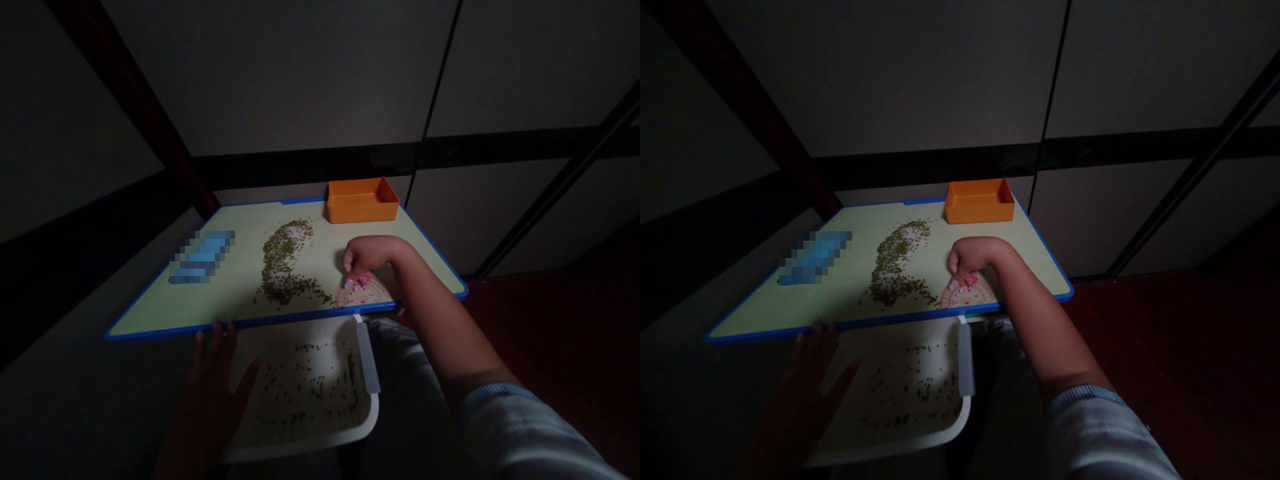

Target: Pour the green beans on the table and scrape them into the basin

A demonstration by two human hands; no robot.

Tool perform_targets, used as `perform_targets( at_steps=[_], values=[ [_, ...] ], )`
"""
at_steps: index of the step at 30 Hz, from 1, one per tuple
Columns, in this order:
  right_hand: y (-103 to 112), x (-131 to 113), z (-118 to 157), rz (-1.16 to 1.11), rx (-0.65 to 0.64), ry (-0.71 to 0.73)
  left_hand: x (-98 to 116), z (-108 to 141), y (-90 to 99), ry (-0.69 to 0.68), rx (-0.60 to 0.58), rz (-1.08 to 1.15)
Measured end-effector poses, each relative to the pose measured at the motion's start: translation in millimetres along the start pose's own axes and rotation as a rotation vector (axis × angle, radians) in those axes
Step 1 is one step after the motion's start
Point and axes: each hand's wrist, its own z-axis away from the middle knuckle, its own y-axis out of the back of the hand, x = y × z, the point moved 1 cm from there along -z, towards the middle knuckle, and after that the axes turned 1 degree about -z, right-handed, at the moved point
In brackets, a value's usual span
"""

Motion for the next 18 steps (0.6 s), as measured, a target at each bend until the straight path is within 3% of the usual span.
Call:
perform_targets(
  at_steps=[9, 18],
  values=[
    [3.6, -1.5, 4.9, -0.023, -0.003, 0.067, 0.2, -1.4, 1.6, -0.011, -0.030, 0.010],
    [6.5, -0.7, 8.6, -0.046, 0.009, 0.041, 2.4, -0.9, 2.4, 0.002, -0.003, 0.005]
  ],
)
